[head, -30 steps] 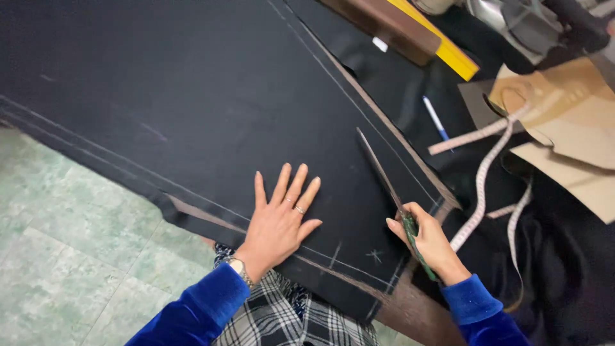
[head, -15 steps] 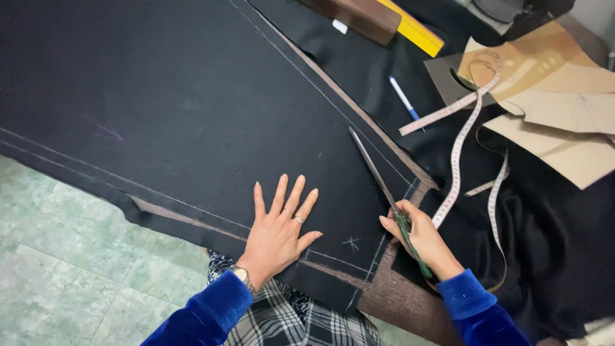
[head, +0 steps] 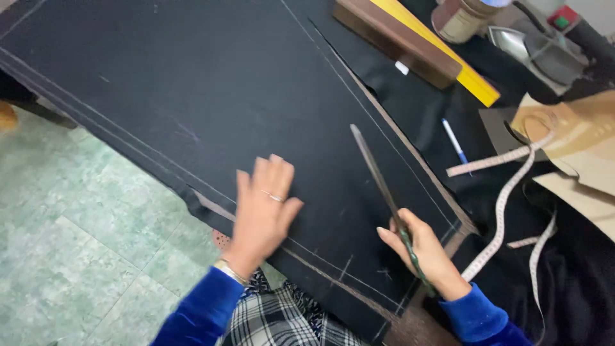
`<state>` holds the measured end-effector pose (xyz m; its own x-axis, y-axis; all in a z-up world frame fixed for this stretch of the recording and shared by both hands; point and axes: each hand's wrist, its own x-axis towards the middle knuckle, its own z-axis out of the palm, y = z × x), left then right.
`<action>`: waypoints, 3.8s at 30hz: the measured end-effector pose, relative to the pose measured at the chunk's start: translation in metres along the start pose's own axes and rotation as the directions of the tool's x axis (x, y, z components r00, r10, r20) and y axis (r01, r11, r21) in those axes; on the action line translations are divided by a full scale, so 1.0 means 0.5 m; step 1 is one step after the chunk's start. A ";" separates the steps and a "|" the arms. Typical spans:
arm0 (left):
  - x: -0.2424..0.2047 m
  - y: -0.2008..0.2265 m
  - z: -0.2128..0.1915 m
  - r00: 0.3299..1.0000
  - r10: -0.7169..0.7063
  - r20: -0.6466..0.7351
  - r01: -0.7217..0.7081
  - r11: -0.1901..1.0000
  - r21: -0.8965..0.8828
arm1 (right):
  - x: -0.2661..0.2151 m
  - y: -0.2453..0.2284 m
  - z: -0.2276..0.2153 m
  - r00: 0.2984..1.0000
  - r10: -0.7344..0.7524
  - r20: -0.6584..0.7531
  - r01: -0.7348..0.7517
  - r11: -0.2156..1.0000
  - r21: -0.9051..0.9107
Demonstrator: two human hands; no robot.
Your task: The person cuts a large piece of black fabric on a table using shears, following white chalk lines. After cutting, the person uses a yellow ruler and a piece of chalk to measure and mark the fabric for further cutting.
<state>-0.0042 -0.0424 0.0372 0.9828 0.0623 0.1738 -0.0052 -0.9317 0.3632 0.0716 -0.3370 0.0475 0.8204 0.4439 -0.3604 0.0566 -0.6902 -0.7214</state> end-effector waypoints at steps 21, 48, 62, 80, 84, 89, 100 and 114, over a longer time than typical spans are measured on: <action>-0.136 -0.357 -0.051 0.422 -0.851 0.313 0.573 -0.017 -0.819 | 0.112 -0.326 0.141 0.484 0.239 0.842 -0.350 0.935 -0.064; -0.108 -0.300 -0.072 0.257 -0.845 0.469 0.443 -0.328 -0.834 | 0.143 -0.330 0.241 0.573 0.198 0.795 -0.221 0.972 -0.083; -0.117 -0.298 -0.050 0.307 -0.777 0.549 0.533 -0.338 -0.776 | 0.153 -0.349 0.264 0.572 0.195 0.797 -0.315 0.949 -0.006; -0.112 -0.307 -0.051 0.387 -0.721 0.575 0.546 -0.324 -0.773 | 0.185 -0.428 0.268 0.600 0.003 0.800 0.030 0.999 -0.027; -0.119 -0.312 -0.038 0.425 -0.698 0.577 0.510 -0.342 -0.790 | 0.193 -0.422 0.282 0.613 0.034 0.789 0.030 0.997 -0.066; -0.126 -0.316 -0.021 0.429 -0.705 0.565 0.494 -0.340 -0.800 | 0.196 -0.377 0.312 0.642 -0.101 0.760 0.145 0.989 0.009; -0.122 -0.312 -0.019 0.389 -0.711 0.585 0.501 -0.370 -0.783 | 0.193 -0.376 0.333 0.700 0.074 0.710 0.047 0.988 -0.150; -0.119 -0.307 -0.022 0.380 -0.734 0.563 0.479 -0.364 -0.799 | 0.188 -0.394 0.345 0.725 0.137 0.675 -0.056 0.988 -0.141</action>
<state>-0.0640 0.1010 -0.0187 0.4812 0.5063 -0.7156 0.3253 0.6549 0.6821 0.0393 -0.0607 0.0541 0.2186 0.6129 -0.7593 0.0905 -0.7875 -0.6096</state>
